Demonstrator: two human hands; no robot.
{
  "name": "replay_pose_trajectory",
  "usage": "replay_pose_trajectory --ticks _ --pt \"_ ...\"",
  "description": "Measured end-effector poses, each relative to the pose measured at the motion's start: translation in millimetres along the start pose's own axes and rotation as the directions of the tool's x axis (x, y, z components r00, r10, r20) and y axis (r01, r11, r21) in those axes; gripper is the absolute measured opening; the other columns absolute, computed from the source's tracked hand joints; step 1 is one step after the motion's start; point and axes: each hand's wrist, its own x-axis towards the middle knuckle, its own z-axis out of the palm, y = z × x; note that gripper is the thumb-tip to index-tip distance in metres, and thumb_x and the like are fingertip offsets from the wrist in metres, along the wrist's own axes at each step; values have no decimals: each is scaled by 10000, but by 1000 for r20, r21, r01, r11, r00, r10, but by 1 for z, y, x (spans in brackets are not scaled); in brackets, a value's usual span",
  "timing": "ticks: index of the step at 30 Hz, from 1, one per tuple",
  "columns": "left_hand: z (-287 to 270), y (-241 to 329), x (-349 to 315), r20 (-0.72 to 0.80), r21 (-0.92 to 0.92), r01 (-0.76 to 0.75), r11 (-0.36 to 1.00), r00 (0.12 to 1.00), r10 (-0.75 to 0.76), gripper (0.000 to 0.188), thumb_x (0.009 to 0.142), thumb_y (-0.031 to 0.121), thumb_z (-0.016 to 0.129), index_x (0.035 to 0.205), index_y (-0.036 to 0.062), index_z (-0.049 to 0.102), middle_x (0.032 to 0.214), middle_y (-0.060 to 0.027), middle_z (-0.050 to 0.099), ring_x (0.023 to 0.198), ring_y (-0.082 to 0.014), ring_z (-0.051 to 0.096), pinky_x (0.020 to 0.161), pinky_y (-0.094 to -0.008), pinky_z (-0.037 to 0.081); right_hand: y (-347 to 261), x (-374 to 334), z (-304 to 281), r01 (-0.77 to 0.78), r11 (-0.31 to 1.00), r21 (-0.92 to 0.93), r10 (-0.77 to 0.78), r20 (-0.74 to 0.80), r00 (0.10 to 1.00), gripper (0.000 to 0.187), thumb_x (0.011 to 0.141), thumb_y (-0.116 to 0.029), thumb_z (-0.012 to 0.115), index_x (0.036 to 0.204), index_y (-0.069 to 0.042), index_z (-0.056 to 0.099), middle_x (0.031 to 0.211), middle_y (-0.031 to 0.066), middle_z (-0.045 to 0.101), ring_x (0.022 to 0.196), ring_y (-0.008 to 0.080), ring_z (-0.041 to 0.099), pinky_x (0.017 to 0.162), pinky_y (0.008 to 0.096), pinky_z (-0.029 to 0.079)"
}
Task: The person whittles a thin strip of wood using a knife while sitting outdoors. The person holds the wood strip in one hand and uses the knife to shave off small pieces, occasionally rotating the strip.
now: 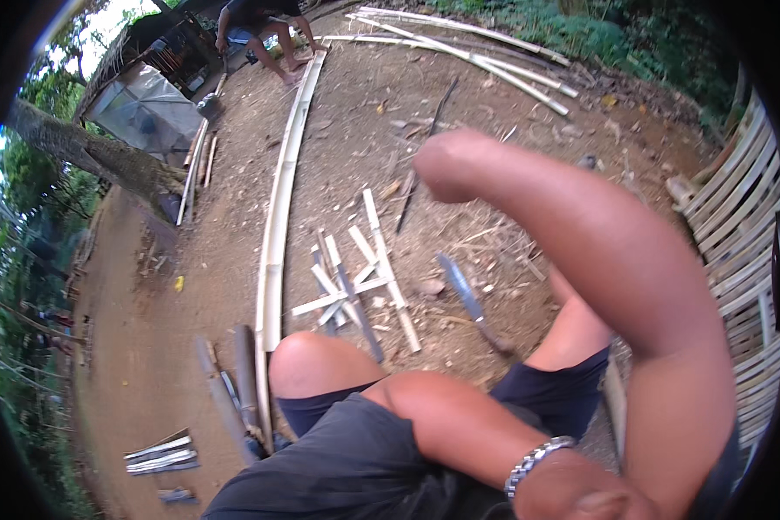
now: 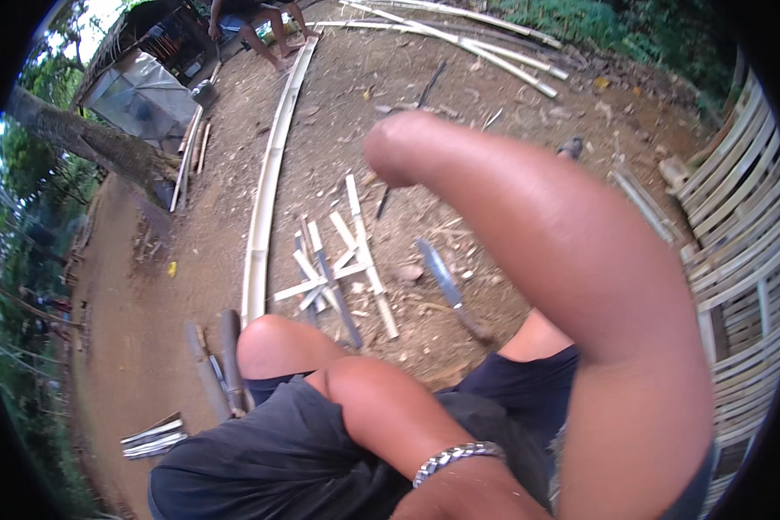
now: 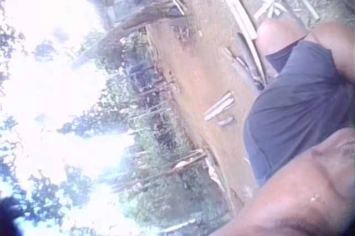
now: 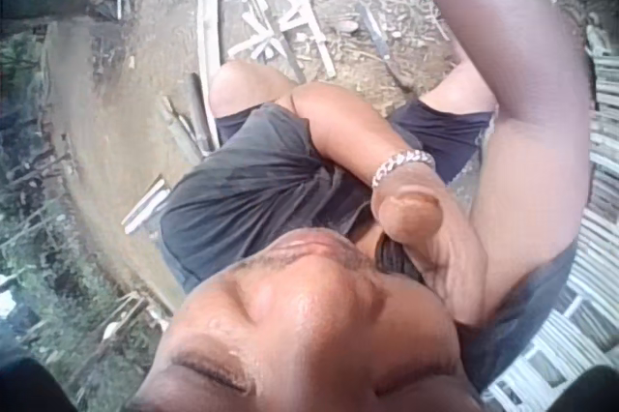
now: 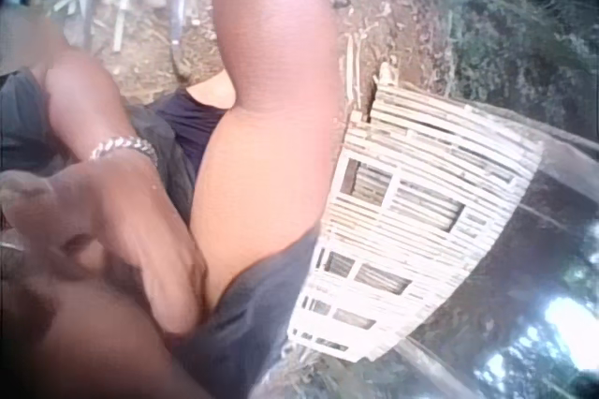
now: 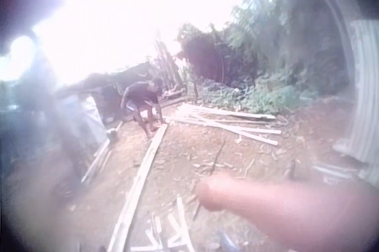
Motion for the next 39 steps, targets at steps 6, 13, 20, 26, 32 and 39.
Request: replay_pose_trajectory --ticks 6,13,20,26,32,39 --pt "-44 33 -47 573 456 -630 629 748 335 1121 588 974 477 1066 -31 613 933 -151 621 832 -315 599 767 -440 485 -5 2 1 53 998 33 -52 -24 998 200 826 -114 647 989 -65 752 1028 139 729 951 299 706 765 424 571" --pt "-28 37 -73 99 636 -428 642 870 482 1135 564 969 508 1071 -41 608 959 -166 632 845 -313 617 771 -433 497 -15 32 20 80 992 -100 -73 77 994 307 873 -244 652 1161 -168 726 1200 77 690 1104 309 653 862 527 540" --pt "-29 23 -58 115 573 -521 632 815 568 1150 540 964 538 1077 -51 603 986 -181 642 859 -311 635 775 -426 508 -20 26 27 162 987 -4 -162 -33 986 363 874 -238 665 1229 -170 693 1263 39 669 1168 292 625 921 546 494" --pt "-27 29 -68 209 490 -658 572 726 655 1165 520 960 564 1082 -59 599 1008 -194 651 871 -310 651 778 -420 518 -2 20 37 72 997 21 -72 38 997 306 834 -188 697 1136 -149 736 1162 69 710 1037 282 682 796 460 566" --pt "-22 30 -68 268 523 -720 455 646 714 1180 499 956 590 1087 -68 595 1031 -207 660 883 -308 666 781 -414 528 12 28 35 -30 994 104 30 0 1000 233 787 -111 666 997 -89 764 1061 128 731 971 286 704 776 419 570" --pt "-25 56 -80 321 600 -632 491 752 576 1145 556 920 588 1119 -78 583 1080 -222 665 938 -298 664 821 -413 523 -4 42 24 7 994 105 -6 -1 1000 272 811 -150 687 1071 -102 751 1139 125 719 1032 298 698 826 421 572"
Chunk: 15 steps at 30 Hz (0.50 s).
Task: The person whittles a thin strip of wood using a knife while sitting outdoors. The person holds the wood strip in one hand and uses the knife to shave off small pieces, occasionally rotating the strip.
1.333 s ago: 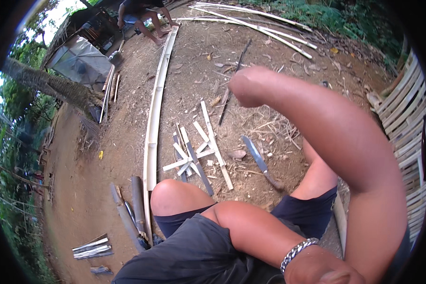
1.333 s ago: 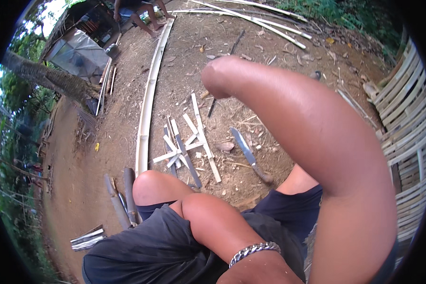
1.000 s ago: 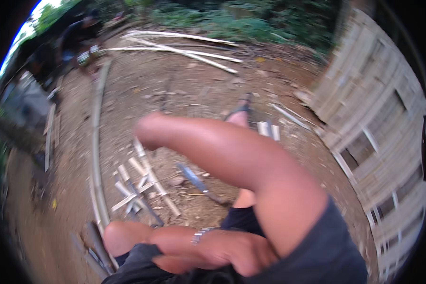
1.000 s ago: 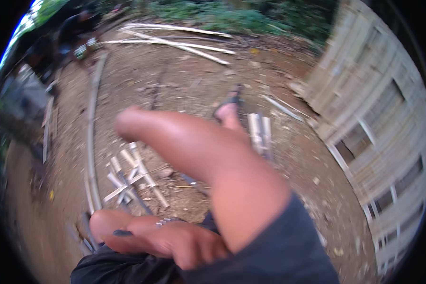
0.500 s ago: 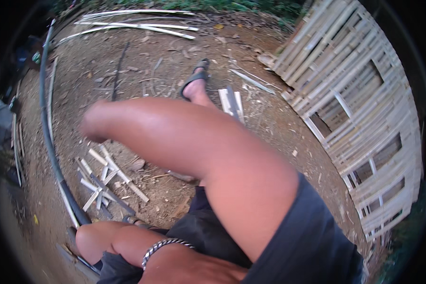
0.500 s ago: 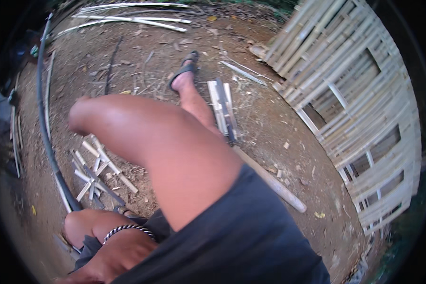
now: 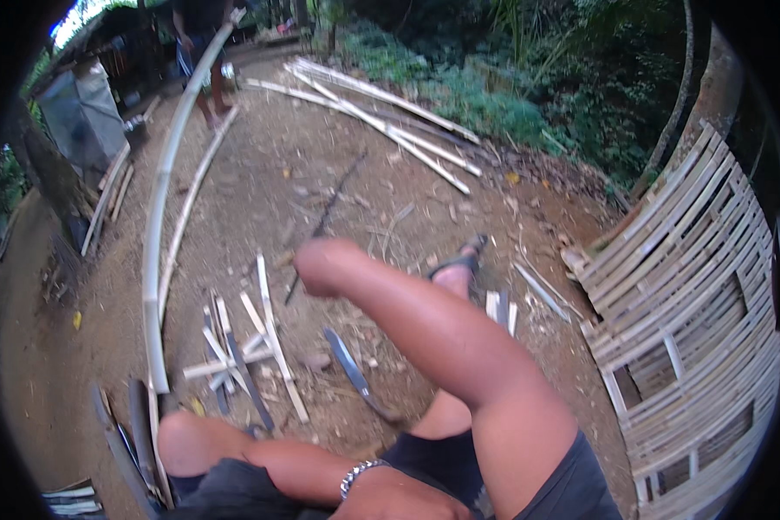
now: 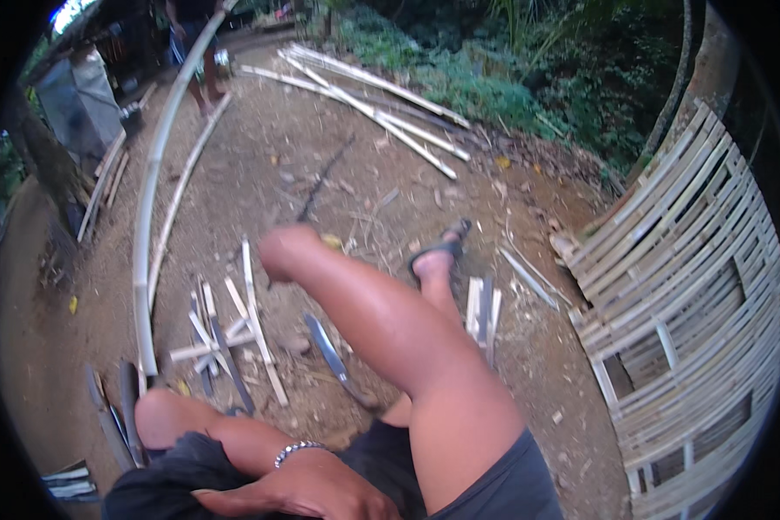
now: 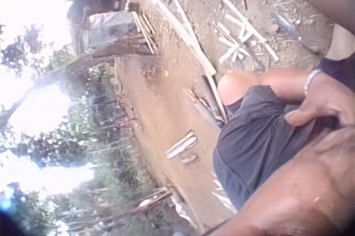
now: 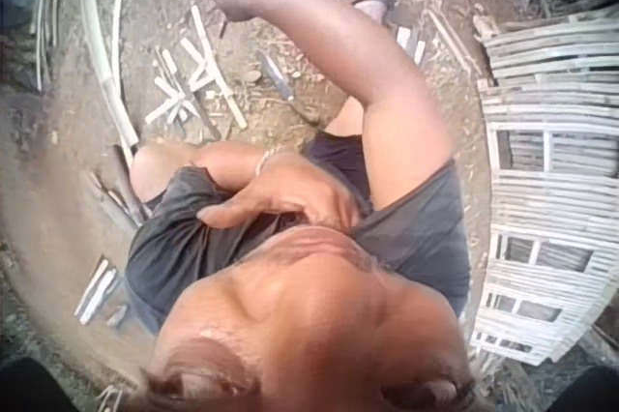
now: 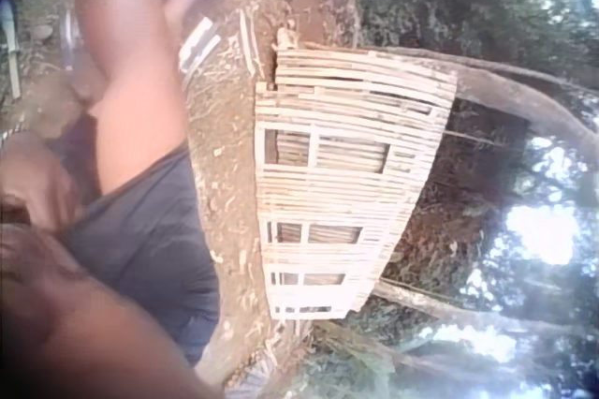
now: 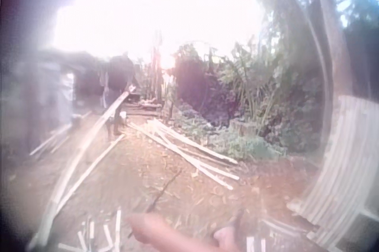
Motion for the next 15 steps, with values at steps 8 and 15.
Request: replay_pose_trajectory --ticks 8,15 --pt "-54 51 -84 -398 367 871 325 463 -792 827 909 643 558 1358 -49 500 1240 -209 644 1163 -306 615 996 -426 470 38 -27 157 -82 950 301 18 209 978 544 876 -407 677 1324 -109 593 1279 187 629 1178 352 605 984 453 490" --pt "-28 152 -209 -822 263 695 -669 -202 -533 624 884 447 673 1368 74 546 1151 -223 671 1070 -392 639 937 -472 497 14 -63 355 -330 747 577 72 424 903 557 845 -485 700 1259 -115 652 1226 163 668 1119 320 642 963 399 502"
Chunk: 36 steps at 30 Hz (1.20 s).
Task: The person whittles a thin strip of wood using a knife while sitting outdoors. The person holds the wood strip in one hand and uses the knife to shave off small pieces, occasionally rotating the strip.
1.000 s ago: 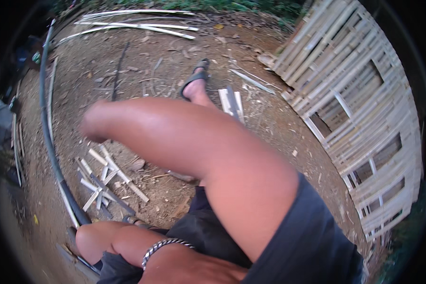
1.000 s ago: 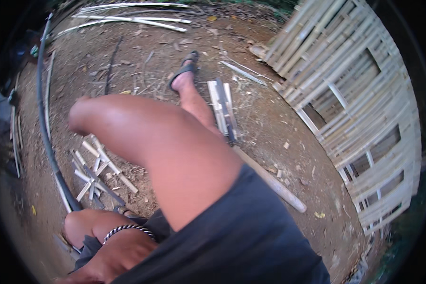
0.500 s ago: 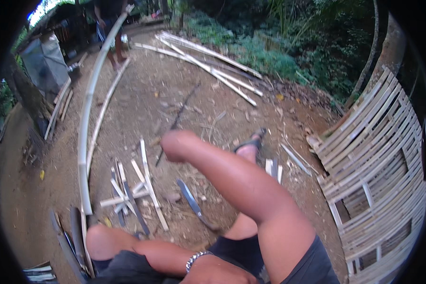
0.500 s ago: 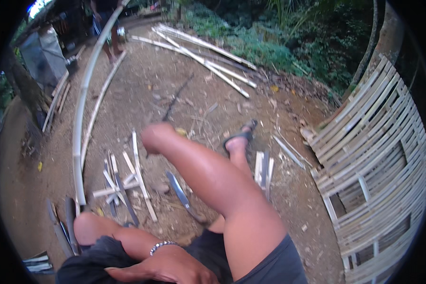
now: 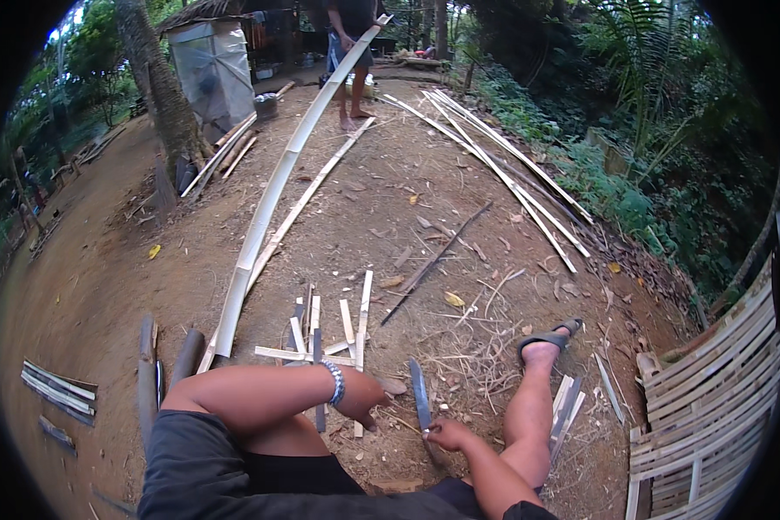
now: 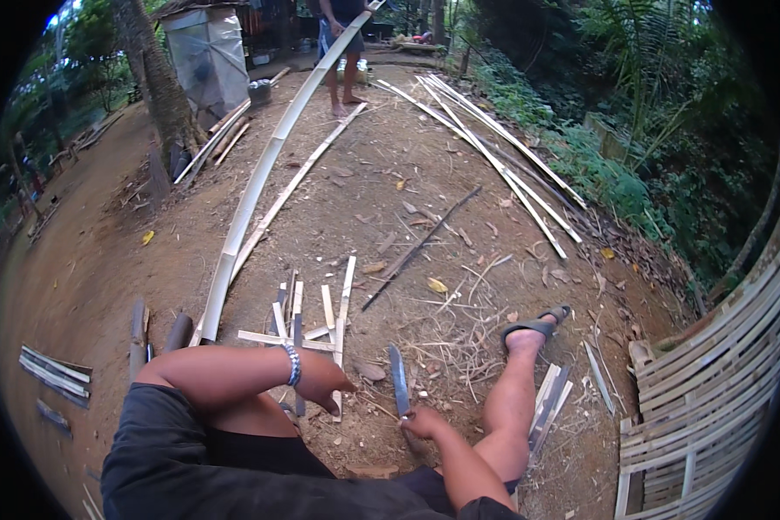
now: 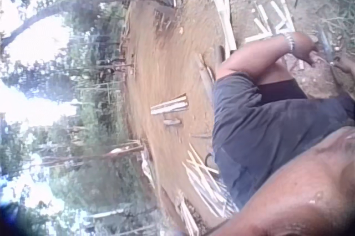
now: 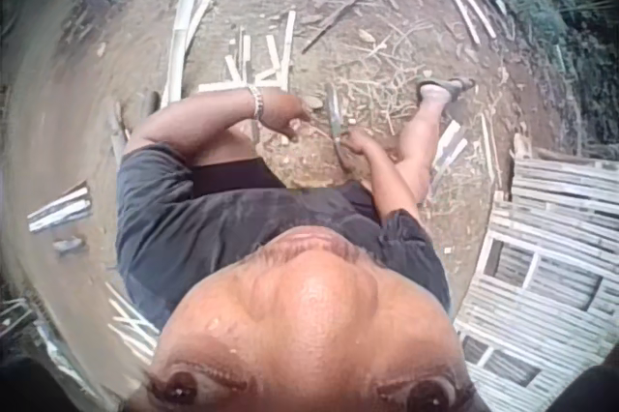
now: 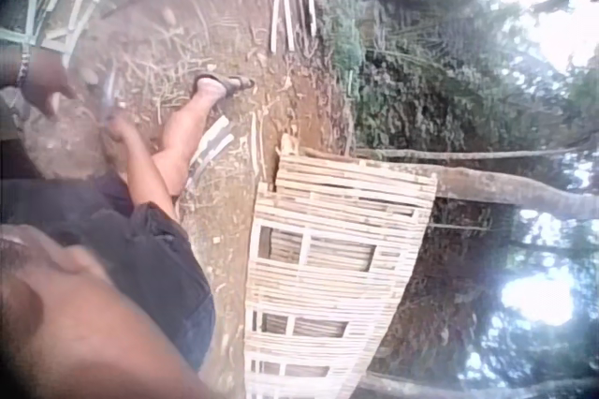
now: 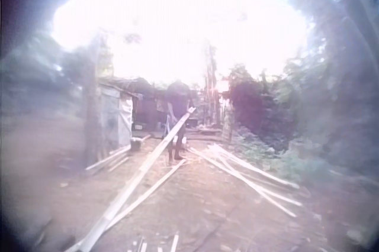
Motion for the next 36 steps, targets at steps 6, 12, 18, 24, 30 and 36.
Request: replay_pose_trajectory --ticks 6,12,18,24,30,36 --pt "-14 -38 27 -183 -169 3 986 982 -35 412 857 236 680 1240 86 658 1113 -190 693 1040 -354 655 924 -435 503 6 23 46 -20 1000 -14 20 -49 999 559 850 -432 705 1297 -106 620 1166 146 690 1081 318 655 945 397 513" --pt "34 -38 47 -115 -148 -45 988 993 28 477 838 277 715 1270 88 641 1096 -177 700 1027 -354 657 920 -434 505 -5 12 42 -81 993 -85 39 -408 912 515 837 -358 710 1279 -115 608 1205 133 649 1128 314 616 987 413 490" --pt "40 -48 53 -33 -311 2 950 999 -13 702 880 520 666 1421 103 505 1259 -175 654 1173 -342 616 1012 -421 473 -10 28 38 -233 968 -97 192 -312 930 548 819 -345 737 1292 -130 561 1296 148 565 1215 332 561 1018 438 468" --pt "28 -55 39 -70 -307 91 947 991 -118 701 868 527 678 1404 101 527 1282 -194 633 1186 -352 605 1019 -416 469 -20 34 40 -293 956 -4 279 -288 916 701 794 -267 763 1384 -119 413 1359 177 491 1250 358 536 1021 458 469" --pt "2 -91 5 -336 -372 201 906 881 -334 708 880 554 659 1421 122 515 1325 -201 606 1203 -339 603 1040 -430 459 -5 27 66 -331 943 32 325 -306 895 739 773 -180 756 1393 -113 361 1310 225 520 1203 391 563 999 475 478" --pt "-25 -151 -17 -295 -581 420 697 690 -662 741 923 544 614 1429 23 470 1331 -190 608 1189 -314 620 1036 -422 481 -9 17 50 -341 939 53 343 -257 904 611 804 -102 707 1314 -76 371 1160 250 610 1100 430 616 943 486 504"
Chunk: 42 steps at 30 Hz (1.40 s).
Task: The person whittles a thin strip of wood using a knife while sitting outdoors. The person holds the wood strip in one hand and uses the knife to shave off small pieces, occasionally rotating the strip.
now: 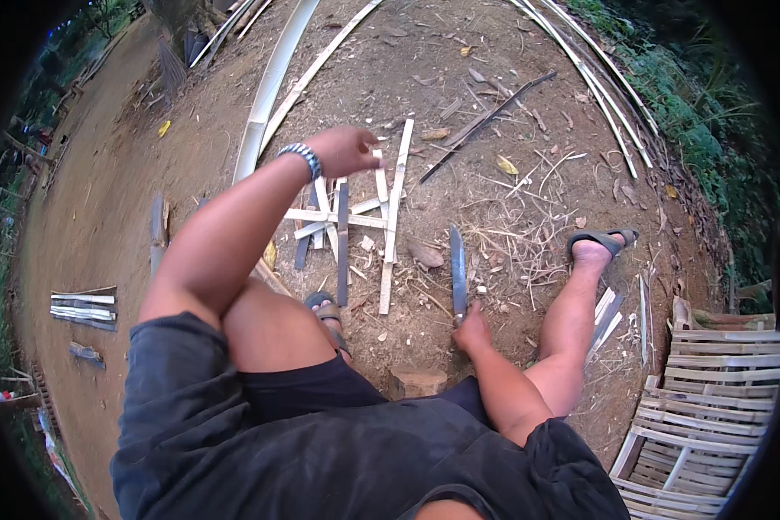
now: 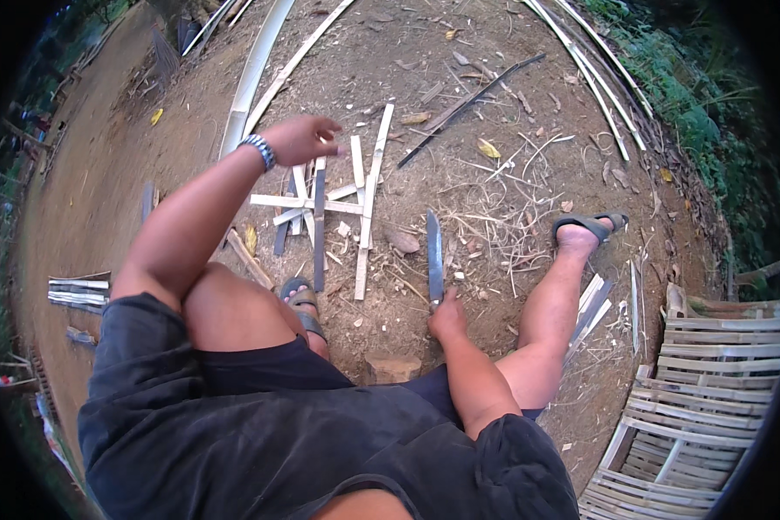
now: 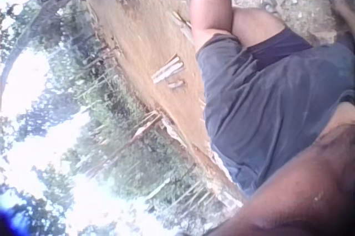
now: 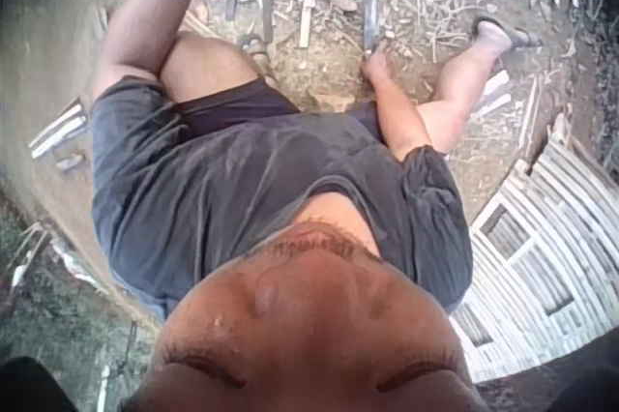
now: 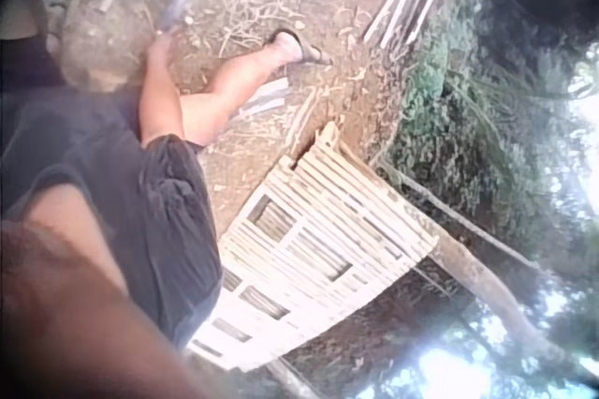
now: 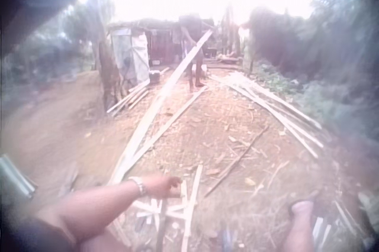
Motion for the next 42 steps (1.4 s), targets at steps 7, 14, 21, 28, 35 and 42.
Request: replay_pose_trajectory --ticks 7,14,21,28,35,42 --pt "78 -109 106 -161 185 324 928 941 -296 507 878 431 660 1154 7 693 1158 -220 680 1079 -382 648 966 -431 505 0 7 -4 -91 968 235 71 93 993 830 694 -196 805 1366 -35 345 1191 270 629 1066 388 642 966 424 495" --pt "227 -134 103 -461 -296 580 759 609 -645 469 844 312 723 1201 25 620 1174 -215 661 1105 -374 640 970 -457 514 -20 -38 -56 -293 264 919 -91 326 941 416 849 -53 606 1232 -28 444 915 98 598 722 189 616 603 335 533" --pt "230 -127 101 -381 -412 495 765 669 -638 404 814 314 746 1114 50 682 1067 -172 707 1008 -336 678 912 -441 533 -3 -39 -39 -368 156 917 -102 386 917 252 886 -25 557 1117 -58 462 823 50 537 624 141 549 543 332 511" --pt "164 -134 95 -10 -952 107 287 926 -378 283 960 386 637 999 108 599 915 -19 642 802 -169 667 691 -365 577 -13 -27 -26 -458 130 879 -162 475 865 156 931 -140 638 990 -62 516 777 35 536 572 140 528 537 335 510" --pt "85 -23 64 -127 -984 -119 131 990 -59 200 1009 267 568 1032 69 588 915 -51 679 825 -151 696 693 -295 606 -29 -41 -30 -265 57 962 -274 271 923 128 942 -118 647 984 -71 535 774 11 552 619 106 548 584 315 524" --pt "96 78 34 -151 -981 -153 119 988 27 160 994 202 581 1062 60 608 925 -54 685 839 -167 710 713 -321 612 -38 -81 -71 -119 -103 988 -386 71 920 228 918 -101 682 1060 -64 508 966 90 651 648 97 559 600 262 508"
